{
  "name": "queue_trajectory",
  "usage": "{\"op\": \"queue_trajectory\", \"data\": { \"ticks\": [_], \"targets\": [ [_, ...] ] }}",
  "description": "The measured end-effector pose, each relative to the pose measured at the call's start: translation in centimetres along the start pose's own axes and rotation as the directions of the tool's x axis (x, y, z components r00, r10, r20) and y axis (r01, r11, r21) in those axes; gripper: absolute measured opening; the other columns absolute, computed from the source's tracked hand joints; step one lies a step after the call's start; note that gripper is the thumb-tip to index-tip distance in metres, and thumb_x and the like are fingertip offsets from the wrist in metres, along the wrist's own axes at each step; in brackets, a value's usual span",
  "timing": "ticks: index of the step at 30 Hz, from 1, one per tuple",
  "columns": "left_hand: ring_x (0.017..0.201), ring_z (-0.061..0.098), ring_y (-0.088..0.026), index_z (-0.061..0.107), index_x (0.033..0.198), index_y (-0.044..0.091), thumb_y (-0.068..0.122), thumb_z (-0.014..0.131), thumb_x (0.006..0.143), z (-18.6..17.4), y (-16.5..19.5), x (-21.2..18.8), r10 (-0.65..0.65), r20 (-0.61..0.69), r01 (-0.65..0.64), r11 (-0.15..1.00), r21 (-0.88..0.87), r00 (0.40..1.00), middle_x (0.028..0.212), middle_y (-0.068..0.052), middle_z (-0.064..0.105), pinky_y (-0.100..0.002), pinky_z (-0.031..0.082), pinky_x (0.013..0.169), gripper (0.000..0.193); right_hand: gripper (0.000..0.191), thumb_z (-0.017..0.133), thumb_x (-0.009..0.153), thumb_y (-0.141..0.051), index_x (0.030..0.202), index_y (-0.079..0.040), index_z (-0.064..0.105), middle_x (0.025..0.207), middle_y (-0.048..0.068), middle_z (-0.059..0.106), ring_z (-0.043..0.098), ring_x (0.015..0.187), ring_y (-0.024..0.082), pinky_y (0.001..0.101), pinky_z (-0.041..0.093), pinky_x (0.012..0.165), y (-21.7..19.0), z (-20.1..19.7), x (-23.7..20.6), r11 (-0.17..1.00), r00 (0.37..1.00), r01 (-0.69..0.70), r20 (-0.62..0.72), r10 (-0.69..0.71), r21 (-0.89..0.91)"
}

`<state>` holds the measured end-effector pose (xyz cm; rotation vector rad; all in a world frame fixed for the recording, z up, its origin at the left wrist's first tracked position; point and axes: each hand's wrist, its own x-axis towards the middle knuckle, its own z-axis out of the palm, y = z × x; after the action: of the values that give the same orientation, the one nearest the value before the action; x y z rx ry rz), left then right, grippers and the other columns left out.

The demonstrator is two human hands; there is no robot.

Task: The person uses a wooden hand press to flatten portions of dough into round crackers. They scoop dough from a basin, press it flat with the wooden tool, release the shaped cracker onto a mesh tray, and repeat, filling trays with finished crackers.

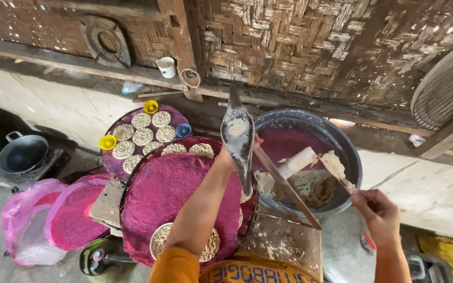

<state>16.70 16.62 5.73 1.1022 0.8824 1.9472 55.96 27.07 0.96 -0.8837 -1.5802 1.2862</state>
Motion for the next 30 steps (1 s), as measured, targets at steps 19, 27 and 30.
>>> {"op": "queue_trajectory", "data": {
  "ticks": [19, 27, 30],
  "targets": [
    [0.097, 0.067, -0.025, 0.067, 0.106, 0.008, -0.015, 0.076, 0.079, -0.8, 1.4, -1.0, 0.043, 0.028, -0.026, 0.889, -0.457, 0.999, 0.104, -0.005, 0.065, -0.054, 0.059, 0.097, 0.037, 0.051, 0.061, 0.089, -0.066, 0.113, -0.024, 0.079, 0.099, 0.009, 0.081, 0.075, 0.098, 0.033, 0.0466, 0.057, 0.084, -2.5, 5.0, 1.9, 0.236, 0.972, -0.036, 0.02, 0.232, -0.971],
    [0.087, 0.073, -0.03, 0.066, 0.108, -0.004, 0.0, 0.07, 0.09, -1.4, 2.0, -1.6, -0.216, -0.121, 0.144, 0.887, -0.438, 0.969, 0.096, -0.018, 0.071, -0.043, 0.063, 0.08, 0.019, 0.029, 0.074, 0.091, -0.029, 0.108, -0.006, 0.077, 0.084, 0.007, 0.075, 0.061, 0.079, 0.016, 0.0342, 0.049, 0.07, -2.9, 4.8, 0.7, 0.824, 0.951, -0.124, 0.171, 0.257, -0.553],
    [0.077, 0.073, -0.03, 0.066, 0.108, -0.004, 0.011, 0.066, 0.096, -1.1, 1.8, -1.7, -0.251, -0.12, 0.156, 0.842, -0.517, 0.96, 0.091, -0.019, 0.071, -0.043, 0.064, 0.071, 0.019, 0.026, 0.077, 0.096, -0.026, 0.108, -0.003, 0.08, 0.084, 0.009, 0.067, 0.052, 0.076, 0.016, 0.0363, 0.044, 0.067, -2.8, 4.1, 0.4, 0.855, 0.962, -0.172, 0.105, 0.253, -0.489]
  ]
}}
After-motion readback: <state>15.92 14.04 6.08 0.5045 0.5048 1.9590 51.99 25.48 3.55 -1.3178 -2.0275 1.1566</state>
